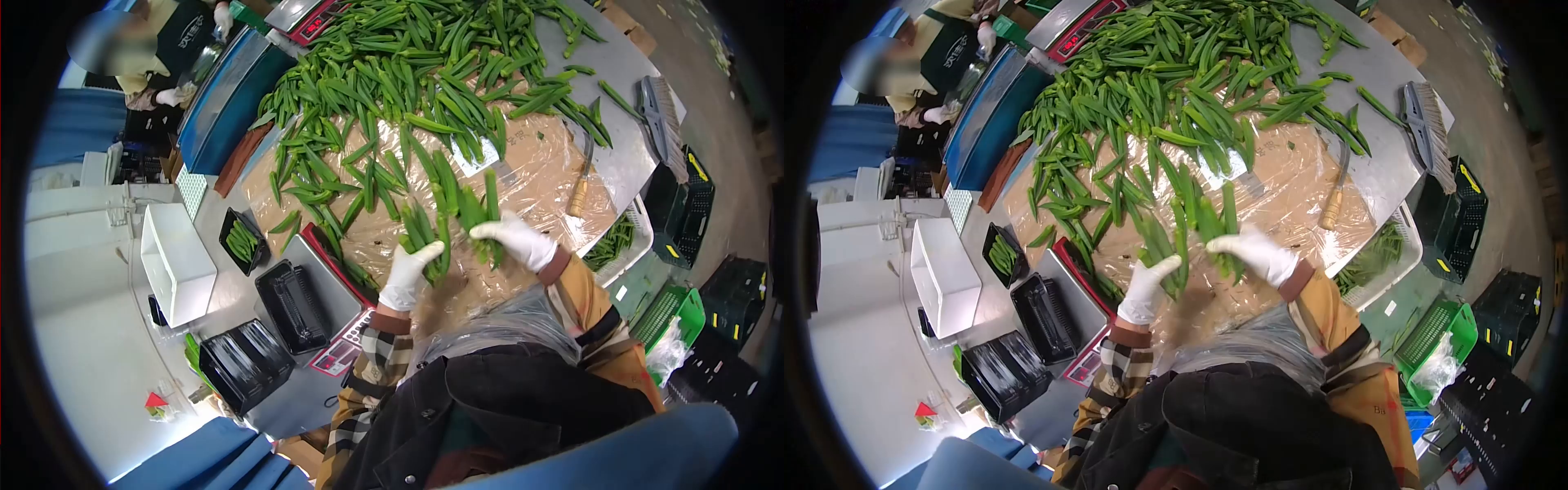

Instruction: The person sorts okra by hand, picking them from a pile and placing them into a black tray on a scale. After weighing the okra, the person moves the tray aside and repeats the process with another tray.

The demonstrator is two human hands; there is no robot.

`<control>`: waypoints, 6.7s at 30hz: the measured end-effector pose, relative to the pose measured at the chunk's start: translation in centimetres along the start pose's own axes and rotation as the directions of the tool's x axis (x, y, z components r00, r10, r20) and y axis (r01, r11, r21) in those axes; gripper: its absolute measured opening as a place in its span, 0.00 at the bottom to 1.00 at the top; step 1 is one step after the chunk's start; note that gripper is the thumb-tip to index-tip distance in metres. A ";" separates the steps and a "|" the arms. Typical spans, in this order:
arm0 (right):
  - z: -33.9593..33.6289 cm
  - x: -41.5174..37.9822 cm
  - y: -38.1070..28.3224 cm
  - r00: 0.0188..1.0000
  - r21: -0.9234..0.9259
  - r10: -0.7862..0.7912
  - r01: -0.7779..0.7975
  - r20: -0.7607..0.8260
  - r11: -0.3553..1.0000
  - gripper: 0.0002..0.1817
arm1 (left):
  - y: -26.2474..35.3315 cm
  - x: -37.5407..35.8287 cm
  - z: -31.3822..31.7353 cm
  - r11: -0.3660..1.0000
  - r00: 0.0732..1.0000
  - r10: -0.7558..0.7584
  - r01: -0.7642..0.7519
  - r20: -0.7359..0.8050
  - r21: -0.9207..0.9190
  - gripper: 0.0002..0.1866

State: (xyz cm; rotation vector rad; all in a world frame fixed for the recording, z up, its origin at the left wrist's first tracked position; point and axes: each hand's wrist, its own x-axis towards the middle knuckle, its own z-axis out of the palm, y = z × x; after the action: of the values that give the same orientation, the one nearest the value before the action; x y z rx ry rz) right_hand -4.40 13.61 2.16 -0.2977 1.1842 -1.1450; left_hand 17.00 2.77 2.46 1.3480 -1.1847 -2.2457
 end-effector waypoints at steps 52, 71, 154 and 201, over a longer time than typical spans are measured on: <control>22.0 -0.5 6.7 0.969 -0.051 -0.071 0.085 0.235 0.995 0.24 | 4.4 -23.7 -27.1 0.860 0.735 0.365 -0.501 -0.572 -0.096 0.36; 5.7 -0.4 16.2 0.945 -0.156 -0.040 -0.012 -0.325 0.988 0.11 | -2.9 -22.4 -27.9 0.810 0.367 0.564 -0.419 -0.740 0.410 0.19; 13.7 -5.4 8.0 0.904 -0.079 -0.285 0.274 -0.319 0.958 0.12 | 9.4 -22.0 -31.5 0.431 0.151 0.895 -0.045 -0.421 0.901 0.27; 1.1 9.8 0.4 0.839 -0.776 -0.410 -0.023 -0.359 0.631 0.27 | 8.0 4.8 -7.4 0.565 0.749 0.642 -0.320 -0.163 0.760 0.17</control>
State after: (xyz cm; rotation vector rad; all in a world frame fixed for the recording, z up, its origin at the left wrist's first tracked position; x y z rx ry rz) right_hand -3.92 5.38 -3.29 -0.8319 2.1573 -0.8644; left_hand 19.14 -8.88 3.85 1.3677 -2.0189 -1.0202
